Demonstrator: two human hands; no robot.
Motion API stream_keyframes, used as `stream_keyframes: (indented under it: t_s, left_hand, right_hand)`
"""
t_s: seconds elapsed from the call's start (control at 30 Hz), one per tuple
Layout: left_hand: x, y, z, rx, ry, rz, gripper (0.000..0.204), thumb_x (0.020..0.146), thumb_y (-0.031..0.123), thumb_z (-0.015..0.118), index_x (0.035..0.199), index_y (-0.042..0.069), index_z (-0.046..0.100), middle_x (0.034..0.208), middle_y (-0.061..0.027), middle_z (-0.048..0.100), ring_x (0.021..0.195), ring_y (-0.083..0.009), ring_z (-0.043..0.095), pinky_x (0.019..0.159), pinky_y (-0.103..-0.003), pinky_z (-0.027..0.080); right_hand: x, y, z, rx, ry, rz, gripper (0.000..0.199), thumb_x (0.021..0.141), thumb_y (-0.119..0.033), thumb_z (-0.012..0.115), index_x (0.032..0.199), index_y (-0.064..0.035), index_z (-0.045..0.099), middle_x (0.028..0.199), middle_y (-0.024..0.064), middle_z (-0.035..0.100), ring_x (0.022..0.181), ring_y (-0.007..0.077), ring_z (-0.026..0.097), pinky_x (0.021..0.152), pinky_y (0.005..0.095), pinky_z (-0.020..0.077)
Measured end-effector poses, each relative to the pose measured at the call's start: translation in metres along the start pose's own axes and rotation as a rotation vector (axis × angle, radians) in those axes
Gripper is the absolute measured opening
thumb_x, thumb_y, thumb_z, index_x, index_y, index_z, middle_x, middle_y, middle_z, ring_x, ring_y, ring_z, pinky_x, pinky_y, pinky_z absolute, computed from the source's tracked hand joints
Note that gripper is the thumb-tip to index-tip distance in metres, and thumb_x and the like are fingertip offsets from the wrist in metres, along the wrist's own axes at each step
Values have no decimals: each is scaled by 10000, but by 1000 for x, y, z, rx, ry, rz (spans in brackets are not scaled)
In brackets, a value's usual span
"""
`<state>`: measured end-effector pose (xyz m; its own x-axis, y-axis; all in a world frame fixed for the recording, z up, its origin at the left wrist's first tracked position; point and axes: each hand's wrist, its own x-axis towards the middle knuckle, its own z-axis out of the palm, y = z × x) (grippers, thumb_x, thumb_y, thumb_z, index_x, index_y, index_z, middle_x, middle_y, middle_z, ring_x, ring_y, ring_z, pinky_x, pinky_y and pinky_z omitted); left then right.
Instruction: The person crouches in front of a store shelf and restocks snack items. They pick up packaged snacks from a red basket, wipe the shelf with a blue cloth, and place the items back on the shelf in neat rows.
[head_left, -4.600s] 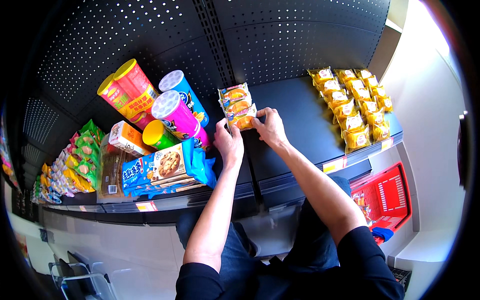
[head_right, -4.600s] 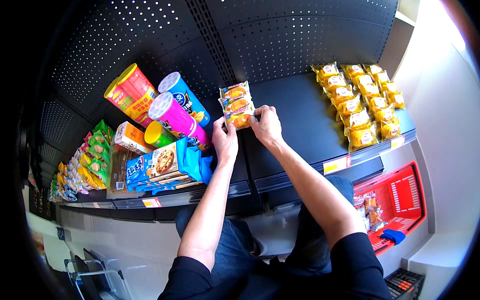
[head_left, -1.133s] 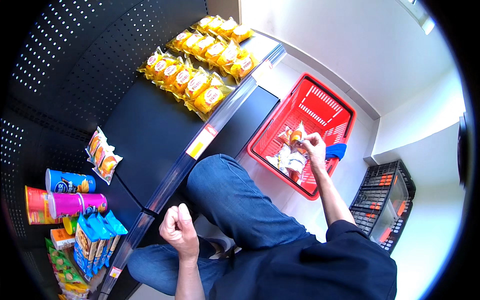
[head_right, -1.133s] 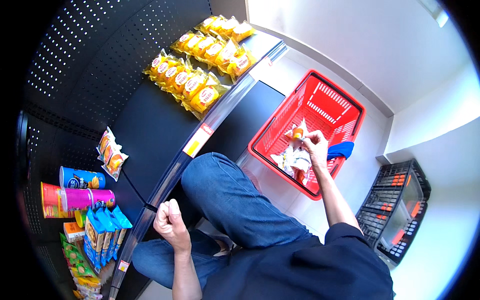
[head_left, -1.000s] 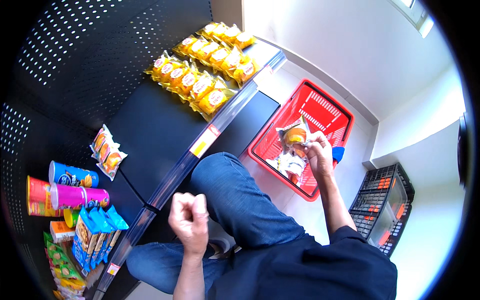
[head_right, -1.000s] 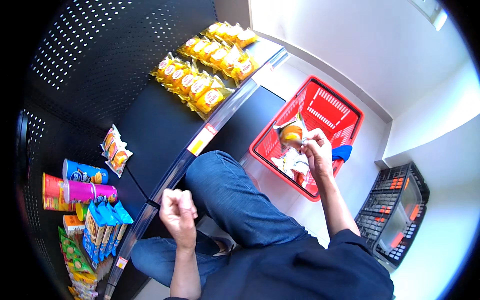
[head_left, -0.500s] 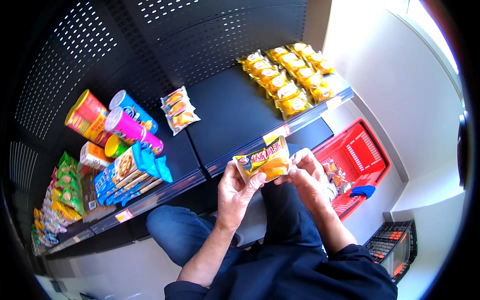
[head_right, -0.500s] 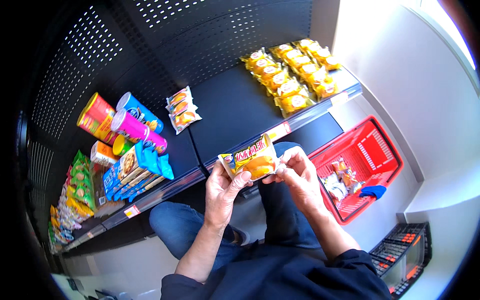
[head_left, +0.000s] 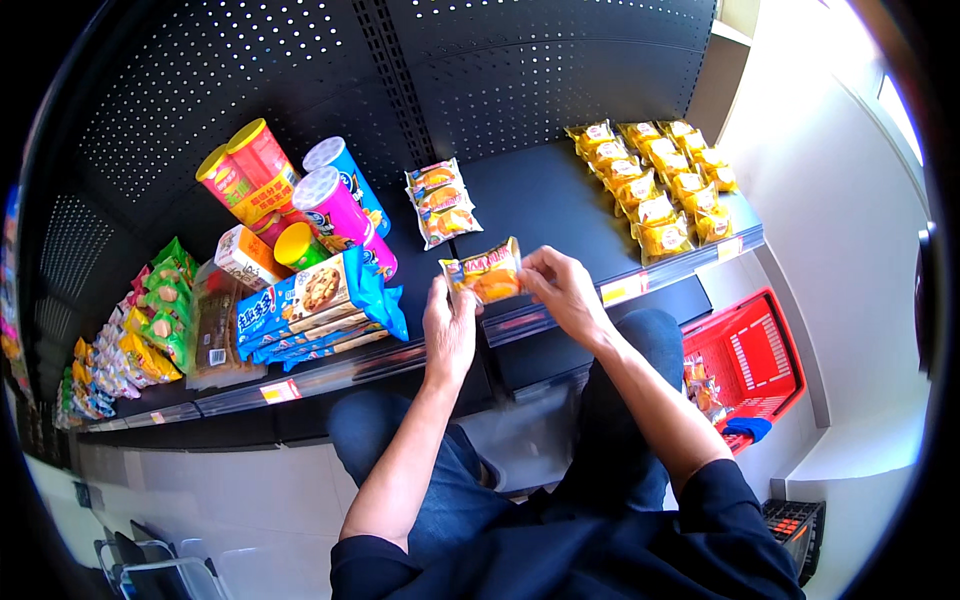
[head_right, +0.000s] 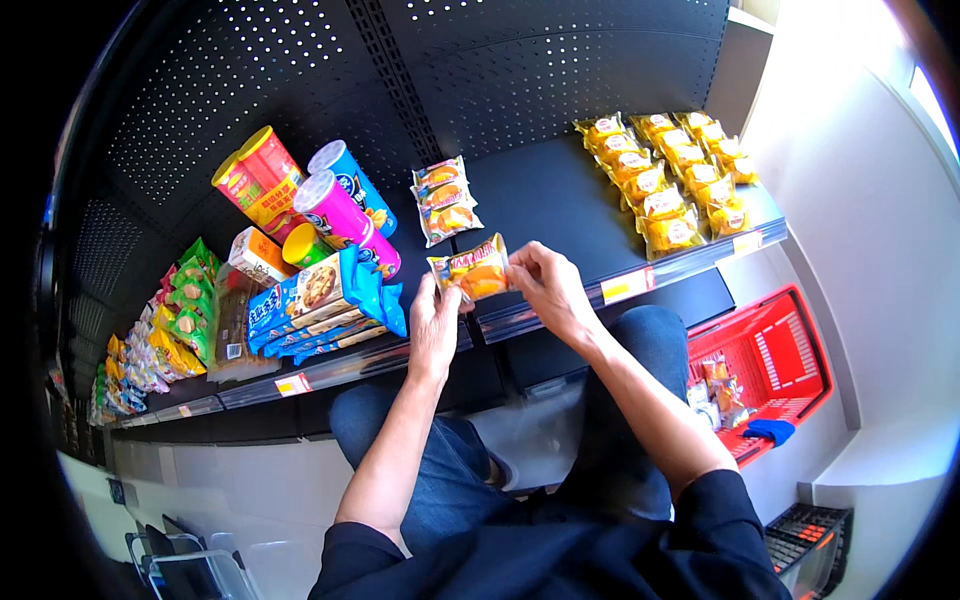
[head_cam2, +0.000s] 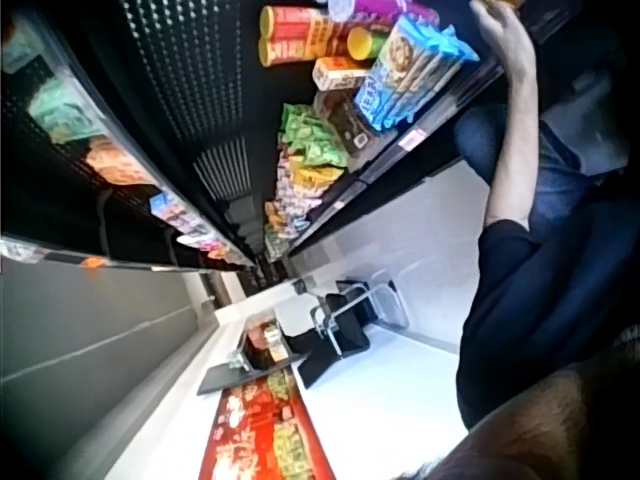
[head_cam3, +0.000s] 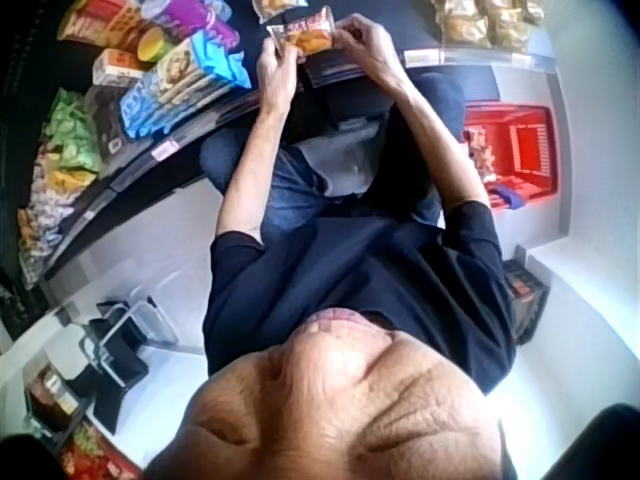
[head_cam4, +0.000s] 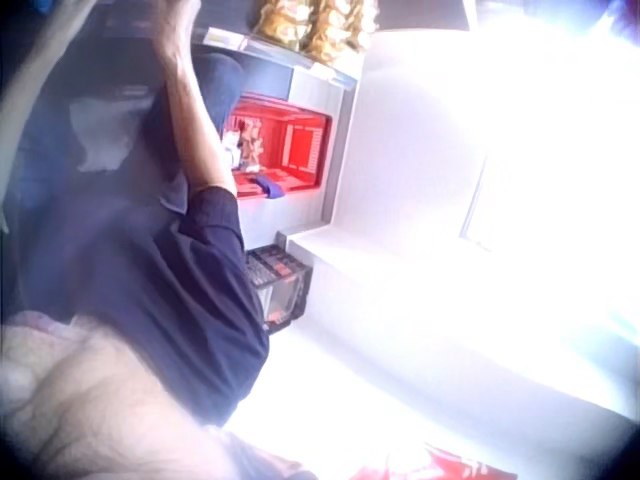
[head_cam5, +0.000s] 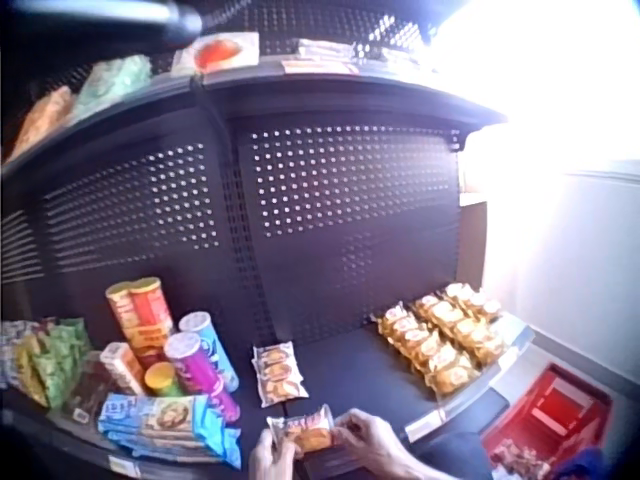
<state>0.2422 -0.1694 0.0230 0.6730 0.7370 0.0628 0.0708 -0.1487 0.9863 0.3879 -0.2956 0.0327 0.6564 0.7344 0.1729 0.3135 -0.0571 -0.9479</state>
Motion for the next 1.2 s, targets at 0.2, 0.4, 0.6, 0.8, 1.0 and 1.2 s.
stream_keyframes:
  t_s: [0.2,0.4,0.6,0.8,1.0,1.2]
  left_hand:
    - [59,-46,-4,8,261,91,324,994,68,595,1293,-16,501,1049,-150,685,931,-201,675,860,-344,540]
    - [80,-60,1,-8,321,121,333,987,58,624,1282,-19,490,1096,-166,675,988,-218,676,894,-357,539]
    - [84,-59,-2,185,364,159,331,962,74,663,1264,4,546,1140,-166,554,1016,-285,608,939,-403,495]
    - [87,-59,-3,329,394,121,400,948,96,670,1312,1,534,1109,-191,587,1084,-318,568,989,-451,441]
    - [98,-75,-4,380,413,131,328,955,38,636,1270,-23,566,982,-190,695,894,-243,698,813,-400,549]
    - [96,-67,-1,301,404,192,320,967,47,606,1279,-15,574,1059,-194,663,943,-291,666,873,-428,524]
  right_hand:
    - [66,36,33,-172,28,-18,194,898,-185,668,912,8,657,813,168,715,760,284,711,707,381,549]
    - [91,55,51,-199,83,43,167,906,-178,640,921,-12,654,839,160,716,804,307,710,737,395,549]
    - [98,53,57,-306,97,93,144,896,-166,658,926,-26,648,912,166,707,851,323,700,763,419,551]
    - [101,63,57,-300,162,-42,206,887,-128,686,1055,-30,616,1045,186,692,889,328,689,809,407,551]
    - [102,62,62,-164,130,-4,216,891,-121,688,1056,-6,609,1034,184,714,888,333,707,820,406,557]
    - [100,54,65,-144,125,33,181,916,-49,663,1076,30,639,967,160,738,864,230,728,776,347,580]
